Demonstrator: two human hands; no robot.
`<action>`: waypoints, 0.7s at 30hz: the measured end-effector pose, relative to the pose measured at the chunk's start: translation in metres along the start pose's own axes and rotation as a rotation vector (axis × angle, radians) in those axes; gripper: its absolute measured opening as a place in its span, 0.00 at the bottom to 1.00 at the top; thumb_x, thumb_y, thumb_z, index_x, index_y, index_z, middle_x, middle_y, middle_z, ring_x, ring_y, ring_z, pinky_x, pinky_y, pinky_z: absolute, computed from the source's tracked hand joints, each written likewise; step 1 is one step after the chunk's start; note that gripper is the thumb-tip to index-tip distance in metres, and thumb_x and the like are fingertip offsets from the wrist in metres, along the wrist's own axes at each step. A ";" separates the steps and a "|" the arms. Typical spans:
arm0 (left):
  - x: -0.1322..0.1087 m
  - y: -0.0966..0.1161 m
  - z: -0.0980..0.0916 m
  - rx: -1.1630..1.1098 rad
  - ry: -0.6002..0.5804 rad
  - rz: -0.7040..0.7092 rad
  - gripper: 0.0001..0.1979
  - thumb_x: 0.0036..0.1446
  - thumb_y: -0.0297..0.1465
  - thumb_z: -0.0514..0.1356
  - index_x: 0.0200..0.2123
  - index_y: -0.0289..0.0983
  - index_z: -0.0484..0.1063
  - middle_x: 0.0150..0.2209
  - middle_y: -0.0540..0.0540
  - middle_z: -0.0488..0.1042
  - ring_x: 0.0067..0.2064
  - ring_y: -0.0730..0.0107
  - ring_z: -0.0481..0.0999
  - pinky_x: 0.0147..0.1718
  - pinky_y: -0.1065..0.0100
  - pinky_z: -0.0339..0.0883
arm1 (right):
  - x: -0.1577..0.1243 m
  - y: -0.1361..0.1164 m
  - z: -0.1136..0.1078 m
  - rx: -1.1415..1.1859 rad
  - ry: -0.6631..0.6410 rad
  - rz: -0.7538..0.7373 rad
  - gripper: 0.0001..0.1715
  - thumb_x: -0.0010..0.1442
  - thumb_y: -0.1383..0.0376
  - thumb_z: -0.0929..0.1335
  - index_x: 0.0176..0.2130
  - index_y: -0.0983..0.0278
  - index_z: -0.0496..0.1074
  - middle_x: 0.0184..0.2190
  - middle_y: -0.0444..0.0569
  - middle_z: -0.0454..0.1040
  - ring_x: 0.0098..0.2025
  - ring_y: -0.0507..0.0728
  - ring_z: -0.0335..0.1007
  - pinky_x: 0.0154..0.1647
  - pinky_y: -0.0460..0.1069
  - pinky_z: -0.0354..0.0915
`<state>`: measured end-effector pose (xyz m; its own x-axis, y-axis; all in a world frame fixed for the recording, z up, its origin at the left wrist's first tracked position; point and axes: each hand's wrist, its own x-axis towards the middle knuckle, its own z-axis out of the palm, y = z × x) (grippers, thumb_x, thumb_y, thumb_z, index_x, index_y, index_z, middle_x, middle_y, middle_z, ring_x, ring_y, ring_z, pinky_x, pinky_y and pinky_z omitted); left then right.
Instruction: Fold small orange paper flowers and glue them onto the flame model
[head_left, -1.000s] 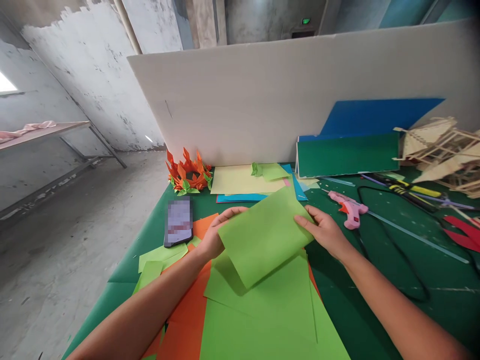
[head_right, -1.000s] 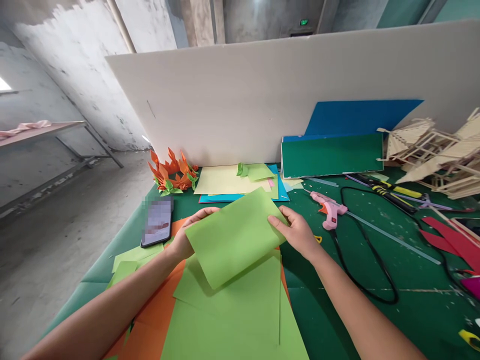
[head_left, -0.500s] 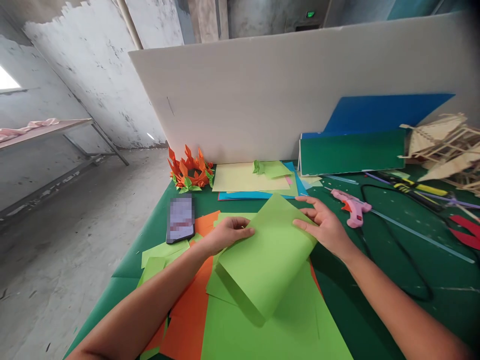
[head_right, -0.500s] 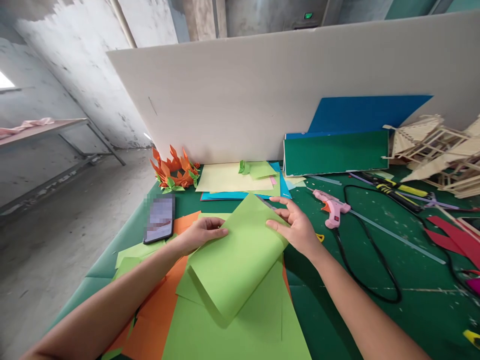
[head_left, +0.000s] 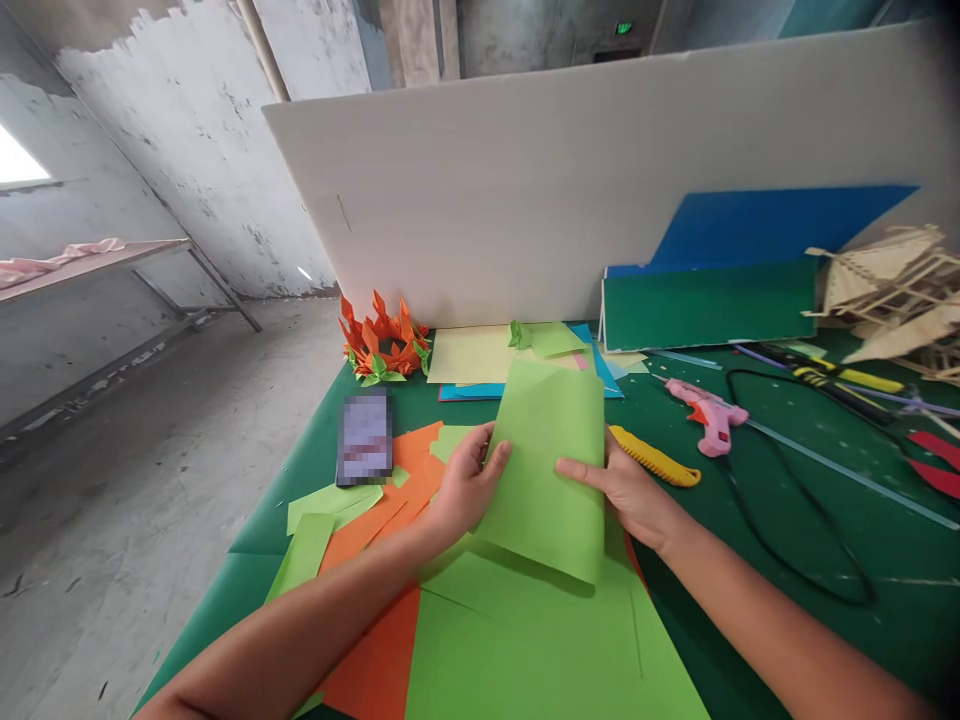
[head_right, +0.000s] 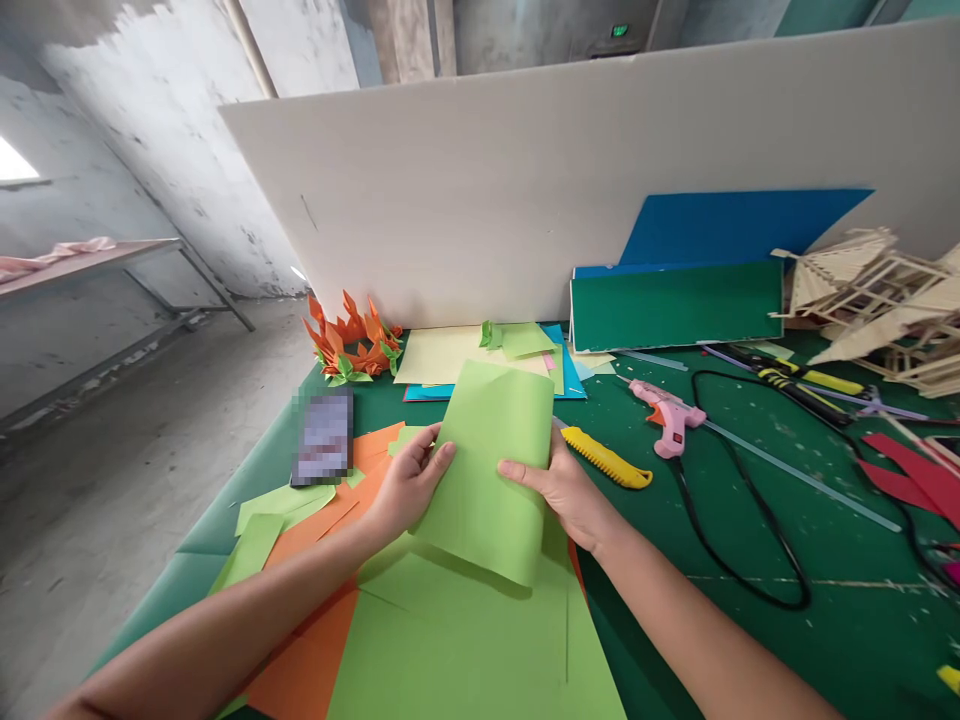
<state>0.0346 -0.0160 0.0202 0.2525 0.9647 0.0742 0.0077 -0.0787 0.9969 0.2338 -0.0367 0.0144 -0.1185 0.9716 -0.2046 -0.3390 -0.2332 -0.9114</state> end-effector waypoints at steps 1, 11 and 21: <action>-0.001 -0.001 0.000 0.010 -0.004 0.006 0.22 0.60 0.45 0.57 0.52 0.37 0.69 0.50 0.39 0.76 0.54 0.55 0.73 0.55 0.58 0.65 | 0.000 0.001 0.000 -0.002 0.017 -0.006 0.50 0.46 0.62 0.78 0.61 0.50 0.55 0.54 0.48 0.74 0.51 0.64 0.74 0.48 0.59 0.73; -0.001 -0.007 -0.001 0.130 -0.020 0.058 0.21 0.63 0.44 0.53 0.53 0.38 0.68 0.50 0.40 0.76 0.57 0.56 0.71 0.59 0.56 0.62 | 0.003 0.003 0.000 -0.039 0.100 -0.062 0.52 0.43 0.61 0.79 0.61 0.52 0.56 0.51 0.49 0.76 0.49 0.66 0.75 0.45 0.60 0.74; -0.005 -0.001 0.003 0.192 0.002 0.077 0.19 0.64 0.44 0.52 0.49 0.38 0.70 0.47 0.41 0.76 0.49 0.58 0.74 0.48 0.60 0.70 | 0.004 0.005 0.001 -0.070 0.144 -0.110 0.51 0.42 0.61 0.80 0.60 0.53 0.58 0.48 0.49 0.78 0.46 0.65 0.77 0.44 0.59 0.74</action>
<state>0.0358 -0.0213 0.0190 0.2578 0.9544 0.1505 0.1723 -0.1987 0.9648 0.2305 -0.0343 0.0100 0.0519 0.9878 -0.1471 -0.2760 -0.1274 -0.9527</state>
